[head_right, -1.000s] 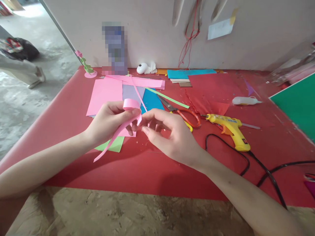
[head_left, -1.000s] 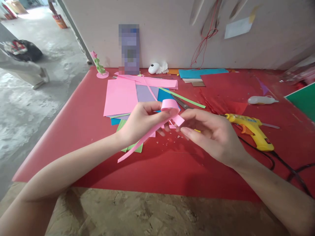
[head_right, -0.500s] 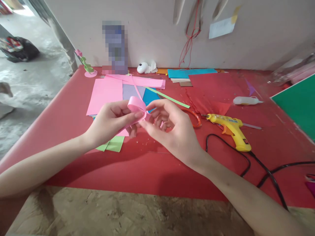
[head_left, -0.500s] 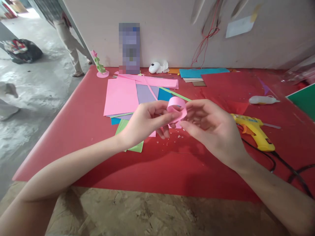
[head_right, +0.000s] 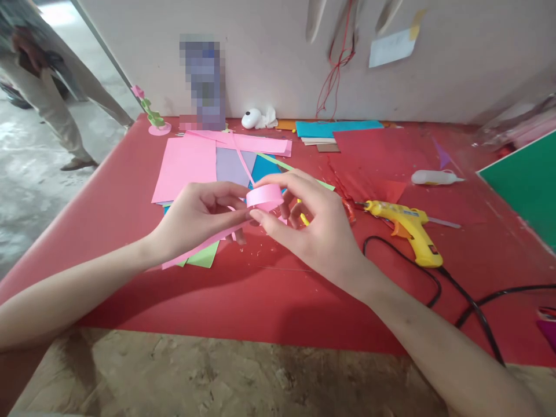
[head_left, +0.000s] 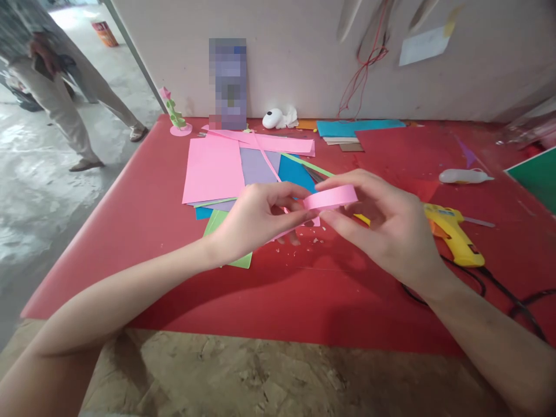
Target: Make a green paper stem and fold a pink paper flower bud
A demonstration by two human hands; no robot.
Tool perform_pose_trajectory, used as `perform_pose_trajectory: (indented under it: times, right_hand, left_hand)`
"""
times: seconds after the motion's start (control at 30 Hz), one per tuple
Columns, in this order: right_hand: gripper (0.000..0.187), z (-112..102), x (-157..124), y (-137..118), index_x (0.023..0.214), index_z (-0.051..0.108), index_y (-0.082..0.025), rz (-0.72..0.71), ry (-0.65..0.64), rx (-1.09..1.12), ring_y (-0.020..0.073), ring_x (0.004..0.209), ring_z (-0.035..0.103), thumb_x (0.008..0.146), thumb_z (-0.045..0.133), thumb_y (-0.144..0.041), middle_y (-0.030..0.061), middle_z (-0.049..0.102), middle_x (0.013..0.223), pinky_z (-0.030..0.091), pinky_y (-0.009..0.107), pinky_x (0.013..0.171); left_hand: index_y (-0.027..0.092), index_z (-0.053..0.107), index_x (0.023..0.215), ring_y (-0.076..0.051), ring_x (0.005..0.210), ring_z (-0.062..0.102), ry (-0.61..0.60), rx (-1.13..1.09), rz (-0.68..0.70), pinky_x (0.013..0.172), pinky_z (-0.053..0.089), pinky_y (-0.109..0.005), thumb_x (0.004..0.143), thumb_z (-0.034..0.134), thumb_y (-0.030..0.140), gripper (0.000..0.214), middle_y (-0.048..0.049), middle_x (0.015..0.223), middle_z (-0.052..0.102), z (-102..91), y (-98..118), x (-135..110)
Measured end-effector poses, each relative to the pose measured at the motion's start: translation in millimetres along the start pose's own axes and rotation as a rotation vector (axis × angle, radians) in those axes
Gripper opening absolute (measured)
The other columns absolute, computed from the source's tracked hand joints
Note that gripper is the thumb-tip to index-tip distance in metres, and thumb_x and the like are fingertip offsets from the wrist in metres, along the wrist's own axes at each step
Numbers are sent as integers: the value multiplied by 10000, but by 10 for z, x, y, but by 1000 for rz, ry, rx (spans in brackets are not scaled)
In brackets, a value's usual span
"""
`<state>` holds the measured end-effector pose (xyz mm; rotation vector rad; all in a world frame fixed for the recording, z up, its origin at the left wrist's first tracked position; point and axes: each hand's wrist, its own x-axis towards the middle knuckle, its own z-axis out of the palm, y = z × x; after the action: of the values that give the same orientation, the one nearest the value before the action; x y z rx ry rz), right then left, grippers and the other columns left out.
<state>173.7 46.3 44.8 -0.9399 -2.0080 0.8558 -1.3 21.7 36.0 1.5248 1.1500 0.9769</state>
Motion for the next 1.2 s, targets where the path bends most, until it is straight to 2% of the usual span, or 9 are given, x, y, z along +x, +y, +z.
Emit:
perform_pose_trajectory:
  times: [0.17, 0.3, 0.4, 0.5, 0.6, 0.67, 0.8, 0.97, 1.2]
  right_hand:
    - [180, -11, 26, 44, 762, 580, -177, 50, 57, -148, 78, 551, 451, 886, 479, -260, 0, 540, 643, 347, 239, 529]
    - [272, 27, 80, 179, 730, 576, -125, 324, -200, 90, 32, 426, 422, 905, 462, -299, 8, 583, 646, 331, 207, 453]
    - [261, 108, 86, 272, 851, 604, -100, 419, -395, 239, 38, 387, 440, 903, 445, -301, 15, 607, 636, 343, 189, 404]
    - [322, 184, 63, 322, 967, 601, -90, 480, -504, 388, 38, 363, 405, 907, 421, -349, 13, 603, 607, 300, 181, 360]
    - [374, 225, 41, 330, 983, 599, -80, 517, -524, 488, 37, 371, 391, 897, 441, -408, 12, 588, 583, 267, 180, 349]
    - [381, 238, 33, 325, 985, 601, -75, 527, -527, 526, 34, 375, 387, 892, 464, -418, 10, 586, 576, 262, 181, 353]
    - [371, 259, 17, 309, 960, 605, -70, 516, -544, 537, 27, 376, 404, 907, 465, -409, 30, 627, 626, 266, 181, 363]
    - [336, 294, -24, 290, 938, 591, -76, 490, -600, 517, 15, 368, 412, 919, 452, -381, 53, 671, 712, 295, 176, 376]
    - [352, 324, -69, 322, 928, 577, -75, 514, -712, 496, 22, 387, 433, 914, 445, -400, 79, 680, 742, 299, 176, 383]
  left_hand:
    - [159, 671, 890, -60, 536, 589, 97, 335, 188, 534, 482, -172, 835, 575, 284, 166, 5, 706, 677, -68, -18, 31]
    - [143, 693, 866, -70, 703, 587, 268, 410, 309, 637, 493, -158, 808, 607, 243, 144, -20, 823, 681, -186, -1, 112]
    - [151, 670, 929, -68, 693, 581, 344, 184, 244, 664, 514, -171, 779, 626, 191, 161, 4, 759, 630, -276, -11, 184]
    - [155, 641, 963, -67, 684, 593, 225, -24, 118, 677, 534, -200, 740, 616, 105, 230, 7, 803, 633, -323, -84, 242]
    - [144, 674, 897, -90, 808, 621, -39, 13, 33, 750, 525, -209, 722, 648, 137, 177, -23, 907, 680, -290, -167, 257]
    - [145, 697, 816, -92, 779, 619, -107, 68, 31, 728, 508, -206, 752, 650, 212, 103, -17, 830, 689, -236, -191, 244]
    - [132, 679, 647, -62, 638, 579, 81, 49, 17, 631, 482, -178, 754, 670, 239, 152, 12, 639, 641, -190, -184, 237]
    - [122, 555, 539, -23, 541, 520, 340, -195, 31, 593, 497, -152, 786, 622, 153, 258, 44, 537, 493, -435, -191, 348]
    - [120, 553, 644, 4, 491, 496, 446, -373, -43, 504, 445, -105, 833, 581, 150, 193, 54, 556, 455, -713, -244, 456]
